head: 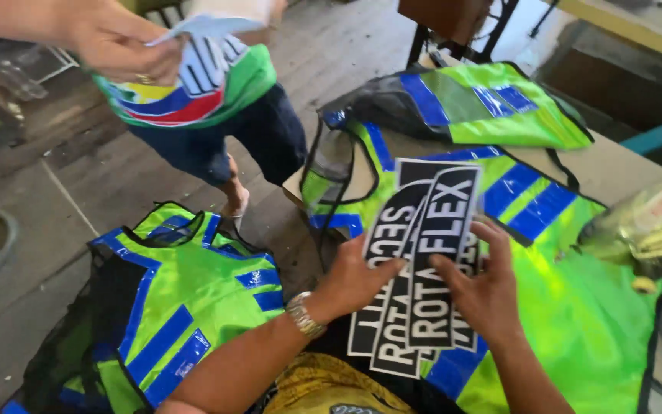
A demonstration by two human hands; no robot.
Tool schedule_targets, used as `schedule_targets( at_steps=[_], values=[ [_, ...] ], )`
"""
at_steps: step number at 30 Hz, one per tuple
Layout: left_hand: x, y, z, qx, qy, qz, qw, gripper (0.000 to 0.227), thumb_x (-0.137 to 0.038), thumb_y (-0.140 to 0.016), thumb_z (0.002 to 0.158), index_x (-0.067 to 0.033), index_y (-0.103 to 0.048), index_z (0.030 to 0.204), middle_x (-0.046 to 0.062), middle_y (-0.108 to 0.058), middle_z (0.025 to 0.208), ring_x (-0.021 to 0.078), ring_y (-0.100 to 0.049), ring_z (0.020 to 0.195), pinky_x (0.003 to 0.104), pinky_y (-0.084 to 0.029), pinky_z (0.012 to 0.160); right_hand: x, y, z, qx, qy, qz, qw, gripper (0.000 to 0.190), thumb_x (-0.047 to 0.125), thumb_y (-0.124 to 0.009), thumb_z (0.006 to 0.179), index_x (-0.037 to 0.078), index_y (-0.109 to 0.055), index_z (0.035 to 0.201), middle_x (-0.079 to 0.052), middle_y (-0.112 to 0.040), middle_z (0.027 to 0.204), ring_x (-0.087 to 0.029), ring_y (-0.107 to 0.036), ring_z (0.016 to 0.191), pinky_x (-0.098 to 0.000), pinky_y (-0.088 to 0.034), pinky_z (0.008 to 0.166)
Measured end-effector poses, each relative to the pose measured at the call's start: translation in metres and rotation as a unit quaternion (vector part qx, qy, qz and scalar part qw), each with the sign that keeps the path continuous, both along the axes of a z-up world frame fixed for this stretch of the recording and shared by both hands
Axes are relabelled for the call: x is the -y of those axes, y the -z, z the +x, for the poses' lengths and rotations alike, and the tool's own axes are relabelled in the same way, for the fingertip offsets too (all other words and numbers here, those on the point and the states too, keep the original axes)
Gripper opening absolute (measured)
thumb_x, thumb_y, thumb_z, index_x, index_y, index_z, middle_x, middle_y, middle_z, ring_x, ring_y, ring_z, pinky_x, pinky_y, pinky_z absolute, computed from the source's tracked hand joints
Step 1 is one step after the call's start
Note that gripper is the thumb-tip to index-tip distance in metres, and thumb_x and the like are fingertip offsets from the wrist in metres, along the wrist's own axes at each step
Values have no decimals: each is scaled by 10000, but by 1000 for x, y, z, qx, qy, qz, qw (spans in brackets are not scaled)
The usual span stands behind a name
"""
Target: The person is matching and placing printed labels onto neon green reflective vests according to a handwritten instruction sheet.
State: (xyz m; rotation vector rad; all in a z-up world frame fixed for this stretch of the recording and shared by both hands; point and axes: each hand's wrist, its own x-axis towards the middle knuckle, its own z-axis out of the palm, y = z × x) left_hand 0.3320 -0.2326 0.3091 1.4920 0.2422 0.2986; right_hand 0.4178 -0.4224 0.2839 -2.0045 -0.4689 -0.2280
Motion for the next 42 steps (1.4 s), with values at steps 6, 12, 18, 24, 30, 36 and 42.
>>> schedule_targets(
  at_steps=[6,12,18,24,30,36,42],
  values=[
    [12,12,52,11,43,52,998,189,-160,-779,787,-40,-739,927,141,-747,776,199,-716,736,382,-573,659,27,13,42,-61,7,109,992,420,91,-832,815,48,-571,1141,-141,-454,1526,-394,-691,994,-367,-604,736],
    [10,21,62,-44,94,128,986,202,-157,-781,797,-2,-738,919,180,-759,777,244,-742,772,427,-576,669,34,33,50,-82,-50,109,989,277,29,-835,784,61,-679,1011,-172,-583,1369,-363,-746,876,-398,-625,704],
    [6,9,65,-75,124,71,987,165,-157,-807,822,-17,-789,907,170,-790,823,168,-689,817,389,-612,668,34,25,47,-44,-67,115,990,269,-8,-839,778,-22,-679,994,-264,-546,1341,-489,-675,1087,-527,-578,909],
    [13,12,69,-116,112,62,985,235,-139,-864,770,22,-785,922,178,-787,799,175,-713,762,384,-606,653,40,46,56,7,-85,141,986,282,-6,-860,758,-9,-642,938,-237,-563,1290,-390,-693,1088,-426,-596,864],
    [16,14,71,-109,108,49,987,250,-162,-869,772,5,-797,945,190,-792,819,171,-717,781,363,-614,660,34,28,47,-20,-90,135,987,316,70,-783,850,4,-567,1071,-260,-508,1347,-459,-689,1030,-451,-605,791],
    [11,5,72,-129,147,73,978,257,-121,-834,766,25,-776,969,210,-783,828,254,-752,788,417,-612,673,42,34,55,-2,-130,159,979,399,144,-659,934,-11,-428,1220,-198,-402,1442,-307,-679,1004,-347,-584,738],
    [-20,-8,54,-242,113,182,946,288,-185,-847,722,6,-804,932,252,-775,803,383,-781,828,487,-595,696,44,41,54,-57,-133,153,978,416,208,-616,971,63,-513,1346,-87,-464,1388,-165,-591,863,-293,-545,693]
  ],
)
